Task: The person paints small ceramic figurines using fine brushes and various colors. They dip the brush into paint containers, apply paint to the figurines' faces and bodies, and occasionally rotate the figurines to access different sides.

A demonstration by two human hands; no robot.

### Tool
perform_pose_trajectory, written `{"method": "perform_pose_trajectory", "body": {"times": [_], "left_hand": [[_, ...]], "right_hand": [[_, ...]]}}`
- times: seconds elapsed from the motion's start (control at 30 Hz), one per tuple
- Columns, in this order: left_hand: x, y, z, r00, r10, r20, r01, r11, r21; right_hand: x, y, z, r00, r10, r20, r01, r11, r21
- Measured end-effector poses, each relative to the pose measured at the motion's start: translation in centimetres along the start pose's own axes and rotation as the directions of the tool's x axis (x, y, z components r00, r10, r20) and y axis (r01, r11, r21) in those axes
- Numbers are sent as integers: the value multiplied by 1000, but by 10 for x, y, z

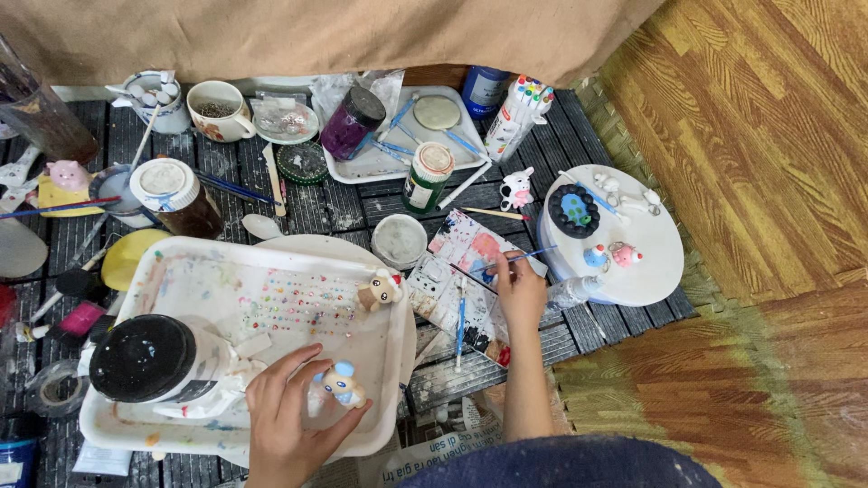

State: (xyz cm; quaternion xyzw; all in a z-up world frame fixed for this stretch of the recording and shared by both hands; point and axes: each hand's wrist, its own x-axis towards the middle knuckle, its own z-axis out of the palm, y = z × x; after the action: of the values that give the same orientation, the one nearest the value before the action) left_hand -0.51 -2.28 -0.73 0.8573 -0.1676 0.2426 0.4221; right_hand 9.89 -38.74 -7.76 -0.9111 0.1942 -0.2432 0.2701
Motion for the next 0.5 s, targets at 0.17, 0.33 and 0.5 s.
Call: {"method": "perform_pose_trajectory", "body": {"times": [0.17, 0.33, 0.5], "left_hand": [[1, 0, 1, 1000, 1, -5, -1, 1000, -2], [1, -2, 2, 999, 31, -13, -31, 999, 5], [0, -1, 1, 999, 32, -1, -32, 999, 21]], "right_hand": [[0, 5, -3, 994, -21, -109, 23, 1000, 18], [-25, -2, -11, 957, 233, 174, -283, 609, 741], [-77, -38, -6, 853, 217, 475, -517, 224, 826]]}}
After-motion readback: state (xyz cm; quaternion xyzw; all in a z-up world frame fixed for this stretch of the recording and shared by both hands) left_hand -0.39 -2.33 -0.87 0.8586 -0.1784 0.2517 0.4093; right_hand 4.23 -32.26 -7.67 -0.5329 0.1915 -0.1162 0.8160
